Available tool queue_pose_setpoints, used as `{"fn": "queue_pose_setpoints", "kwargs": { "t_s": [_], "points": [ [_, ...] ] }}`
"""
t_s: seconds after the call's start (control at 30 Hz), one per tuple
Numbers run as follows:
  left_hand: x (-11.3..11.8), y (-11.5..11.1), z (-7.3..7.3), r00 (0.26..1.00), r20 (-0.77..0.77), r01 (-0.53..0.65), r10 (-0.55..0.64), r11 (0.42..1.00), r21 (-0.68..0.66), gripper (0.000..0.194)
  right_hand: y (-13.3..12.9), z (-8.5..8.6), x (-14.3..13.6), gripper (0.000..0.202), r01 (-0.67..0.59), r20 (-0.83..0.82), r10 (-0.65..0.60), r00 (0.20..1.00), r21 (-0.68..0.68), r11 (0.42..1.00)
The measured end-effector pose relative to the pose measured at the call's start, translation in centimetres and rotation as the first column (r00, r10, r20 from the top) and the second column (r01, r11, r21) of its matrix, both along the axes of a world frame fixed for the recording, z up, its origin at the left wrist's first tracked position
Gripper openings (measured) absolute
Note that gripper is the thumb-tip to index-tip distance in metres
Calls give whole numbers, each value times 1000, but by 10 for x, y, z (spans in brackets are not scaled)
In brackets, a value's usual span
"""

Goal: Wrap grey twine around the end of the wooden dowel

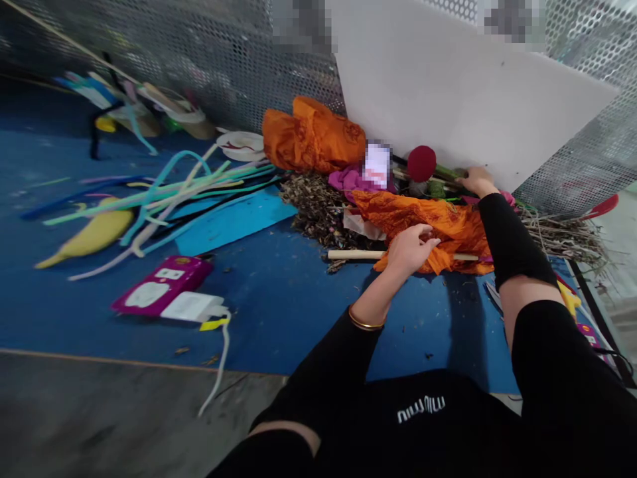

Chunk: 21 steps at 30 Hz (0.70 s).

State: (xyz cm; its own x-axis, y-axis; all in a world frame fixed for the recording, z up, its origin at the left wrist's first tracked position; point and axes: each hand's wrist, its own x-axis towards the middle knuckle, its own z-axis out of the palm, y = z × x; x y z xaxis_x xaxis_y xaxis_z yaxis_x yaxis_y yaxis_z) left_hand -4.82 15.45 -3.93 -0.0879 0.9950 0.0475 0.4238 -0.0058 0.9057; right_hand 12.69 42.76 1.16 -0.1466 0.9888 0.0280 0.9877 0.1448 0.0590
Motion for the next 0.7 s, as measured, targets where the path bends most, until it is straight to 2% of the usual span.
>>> {"fn": "queue_pose_setpoints", "kwargs": {
  "t_s": [0.1, 0.23, 0.4, 0.47, 0.57, 0.7],
  "points": [
    [2, -5, 7, 992, -126, 29, -32, 999, -31, 38, -7, 5, -4, 51, -54, 39, 54, 998, -7, 999],
    [4, -10, 13, 941, -326, 72, -93, 995, -75, 41, -20, 1, -12, 50, -187, 52, 188, 981, -24, 982],
    [8, -12, 13, 911, -390, 104, -133, 990, -95, 40, -32, -2, -17, 43, -292, 17, 291, 957, 29, 956],
    [10, -12, 12, 903, -405, 115, -144, 989, -96, 38, -30, 2, -17, 44, -287, -5, 289, 957, 85, 954],
    [12, -12, 10, 889, -425, 141, -169, 985, -97, 38, -21, 8, -18, 47, -216, -43, 228, 973, 185, 959],
    [13, -14, 9, 865, -457, 175, -208, 978, -114, 39, -8, 2, -25, 43, -140, -44, 154, 987, 220, 965]
  ]
}}
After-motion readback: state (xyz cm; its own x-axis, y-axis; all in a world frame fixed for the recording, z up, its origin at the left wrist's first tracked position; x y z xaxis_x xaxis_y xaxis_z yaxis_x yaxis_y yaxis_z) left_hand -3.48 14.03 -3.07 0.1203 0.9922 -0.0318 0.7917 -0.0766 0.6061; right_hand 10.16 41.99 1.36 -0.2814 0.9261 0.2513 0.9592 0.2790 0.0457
